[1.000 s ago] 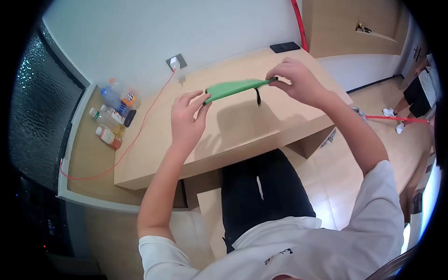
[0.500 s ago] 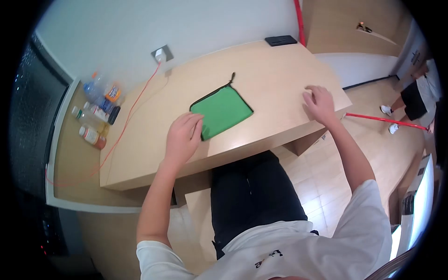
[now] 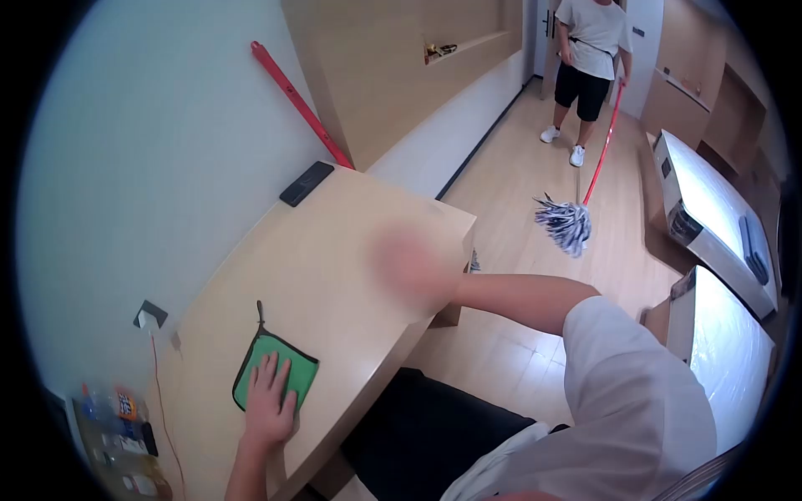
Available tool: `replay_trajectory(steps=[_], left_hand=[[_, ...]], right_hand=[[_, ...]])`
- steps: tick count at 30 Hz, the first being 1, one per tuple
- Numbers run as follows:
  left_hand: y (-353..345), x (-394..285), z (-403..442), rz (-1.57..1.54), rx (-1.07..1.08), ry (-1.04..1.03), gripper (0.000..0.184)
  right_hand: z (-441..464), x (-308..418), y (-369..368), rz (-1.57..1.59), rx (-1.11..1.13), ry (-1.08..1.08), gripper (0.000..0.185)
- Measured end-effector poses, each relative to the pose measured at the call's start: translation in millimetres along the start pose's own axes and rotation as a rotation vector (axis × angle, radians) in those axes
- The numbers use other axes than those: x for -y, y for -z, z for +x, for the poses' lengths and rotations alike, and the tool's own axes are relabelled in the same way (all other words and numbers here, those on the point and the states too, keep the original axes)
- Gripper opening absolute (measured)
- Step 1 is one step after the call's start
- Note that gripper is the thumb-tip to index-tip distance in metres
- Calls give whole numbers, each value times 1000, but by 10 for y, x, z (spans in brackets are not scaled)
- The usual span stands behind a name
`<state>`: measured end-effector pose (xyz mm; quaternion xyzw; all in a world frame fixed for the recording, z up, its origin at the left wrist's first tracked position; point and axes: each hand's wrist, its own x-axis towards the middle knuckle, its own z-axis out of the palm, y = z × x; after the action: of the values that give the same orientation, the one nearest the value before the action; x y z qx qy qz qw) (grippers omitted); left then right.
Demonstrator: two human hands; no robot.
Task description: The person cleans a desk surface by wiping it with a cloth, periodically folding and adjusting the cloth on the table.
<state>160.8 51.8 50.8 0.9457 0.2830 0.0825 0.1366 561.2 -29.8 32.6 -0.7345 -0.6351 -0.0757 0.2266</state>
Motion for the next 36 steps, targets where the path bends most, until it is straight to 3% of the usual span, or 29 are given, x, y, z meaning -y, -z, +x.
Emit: replay_trajectory(steps=[5,12,14,18,21,30,36], left_hand=[[7,347,55,107,-33,103,62],[69,2257,271,256,-227,678,59],[86,2482,481,299,-207,767,62],[205,2087,621,399,-188,904,68],[267,1780,612,342,-62,1017,72],[-78,516,-455,300,-27,724,66],[-125,74,-1453,203,-5,722,58]], right_hand=[[37,20,137,2,9,7,39],[59,-23,74,32,14,-7,42],[39,-41,55,41,0,-5,43],[30,-65,102,65,17,-6,43],[12,-47,46,85,11,-11,43],[9,-10,103,19,108,-42,46],[-4,-42,74,14,91,-28,49]])
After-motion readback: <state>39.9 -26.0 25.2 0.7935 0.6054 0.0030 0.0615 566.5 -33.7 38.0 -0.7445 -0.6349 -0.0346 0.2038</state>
